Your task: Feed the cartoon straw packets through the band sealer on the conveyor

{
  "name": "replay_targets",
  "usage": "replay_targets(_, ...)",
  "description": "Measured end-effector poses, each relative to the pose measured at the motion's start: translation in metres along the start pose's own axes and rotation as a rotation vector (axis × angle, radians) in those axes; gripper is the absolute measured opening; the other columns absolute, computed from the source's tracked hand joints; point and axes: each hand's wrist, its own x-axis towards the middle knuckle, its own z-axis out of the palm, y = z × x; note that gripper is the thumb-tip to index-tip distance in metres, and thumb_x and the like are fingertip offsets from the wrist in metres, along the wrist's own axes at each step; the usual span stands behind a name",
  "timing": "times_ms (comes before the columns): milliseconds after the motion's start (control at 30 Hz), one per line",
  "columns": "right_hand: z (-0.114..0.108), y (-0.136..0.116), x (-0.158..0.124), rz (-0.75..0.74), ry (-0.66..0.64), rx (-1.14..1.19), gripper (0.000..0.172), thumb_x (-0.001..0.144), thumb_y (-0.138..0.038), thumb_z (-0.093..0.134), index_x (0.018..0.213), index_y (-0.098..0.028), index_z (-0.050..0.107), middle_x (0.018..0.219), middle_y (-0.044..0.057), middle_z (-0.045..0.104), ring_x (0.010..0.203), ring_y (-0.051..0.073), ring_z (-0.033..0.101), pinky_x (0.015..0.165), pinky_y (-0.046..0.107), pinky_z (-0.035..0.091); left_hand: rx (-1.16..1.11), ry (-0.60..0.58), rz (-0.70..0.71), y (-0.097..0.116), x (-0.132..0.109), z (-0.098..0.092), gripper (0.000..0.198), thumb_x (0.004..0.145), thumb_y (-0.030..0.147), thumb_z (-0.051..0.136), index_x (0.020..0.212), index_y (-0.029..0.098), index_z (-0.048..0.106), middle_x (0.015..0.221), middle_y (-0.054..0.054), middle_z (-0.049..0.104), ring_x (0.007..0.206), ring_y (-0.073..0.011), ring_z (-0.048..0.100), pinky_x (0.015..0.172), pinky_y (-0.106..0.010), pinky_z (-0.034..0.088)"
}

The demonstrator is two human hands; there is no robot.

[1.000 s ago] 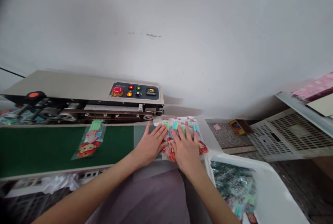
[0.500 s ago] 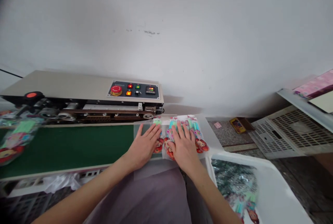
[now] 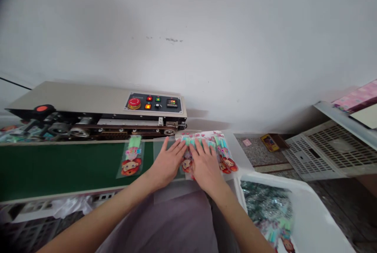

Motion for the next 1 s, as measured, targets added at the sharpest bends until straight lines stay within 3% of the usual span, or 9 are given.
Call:
replay_targets(133, 0.004, 0.012, -0.005, 0.087, 0.012, -0.061, 0.048, 0.098, -0.017, 0.041, 0.144, -0.014, 0.055, 0.155, 0.015, 0.047, 0.143, 0.036, 0.04, 0.113, 0.053, 0.038, -0.003, 0.029, -0.012, 0.006, 0.01, 0.017, 0.056, 0.107, 0.038, 0.023, 0.154, 0.01, 0.037, 0.162, -0.015, 0.034, 0.153, -0.0285, 0.027, 0.122, -0.067, 0.013)
replay_targets(267, 0.01, 0.016, -0.009, 0.052, 0.021, -0.027, 0.049, 0.099, -0.019, 0.041, 0.147, -0.015, 0.052, 0.157, 0.013, 0.044, 0.143, 0.033, 0.041, 0.115, 0.05, 0.037, 0.033, 0.037, 0.003, -0.004, 0.002, 0.023, 0.056, 0.108, 0.039, 0.019, 0.155, 0.013, 0.034, 0.164, -0.012, 0.03, 0.154, -0.0261, 0.024, 0.123, -0.067, 0.011)
replay_targets(500, 0.007, -0.003, -0.001, 0.002, -0.006, 0.085, 0.048, 0.098, -0.019, 0.045, 0.145, -0.014, 0.053, 0.158, 0.012, 0.043, 0.146, 0.033, 0.037, 0.118, 0.051, 0.035, 0.081, 0.032, -0.001, -0.026, -0.023, 0.01, 0.054, 0.108, 0.039, 0.02, 0.153, 0.015, 0.038, 0.163, -0.011, 0.034, 0.152, -0.0276, 0.028, 0.123, -0.066, 0.002)
replay_targets(700, 0.004, -0.023, 0.01, 0.007, -0.006, 0.159, 0.05, 0.098, -0.021, 0.046, 0.148, -0.016, 0.05, 0.159, 0.011, 0.042, 0.147, 0.031, 0.036, 0.119, 0.052, 0.034, 0.139, 0.041, -0.149, -0.037, -0.038, -0.005, 0.051, 0.106, 0.035, 0.029, 0.149, 0.013, 0.046, 0.16, -0.014, 0.039, 0.15, -0.0325, 0.033, 0.122, -0.068, 0.01)
replay_targets(800, 0.0, -0.017, 0.004, 0.073, 0.008, 0.127, 0.052, 0.1, -0.026, 0.045, 0.151, -0.018, 0.045, 0.161, 0.01, 0.039, 0.149, 0.031, 0.032, 0.12, 0.055, 0.03, 0.124, 0.052, -0.178, -0.028, -0.029, -0.012, 0.048, 0.105, 0.03, 0.032, 0.146, 0.011, 0.05, 0.159, -0.015, 0.041, 0.149, -0.0345, 0.033, 0.122, -0.069, 0.011)
replay_targets(1000, 0.001, -0.018, 0.003, 0.131, -0.037, 0.076, 0.049, 0.103, -0.026, 0.04, 0.149, -0.015, 0.048, 0.158, 0.009, 0.042, 0.149, 0.036, 0.031, 0.119, 0.062, 0.025, -0.008, 0.075, -0.01, 0.0, -0.002, -0.009, 0.05, 0.1, 0.02, 0.036, 0.147, 0.01, 0.047, 0.156, -0.015, 0.045, 0.148, -0.0299, 0.036, 0.124, -0.064, 0.009)
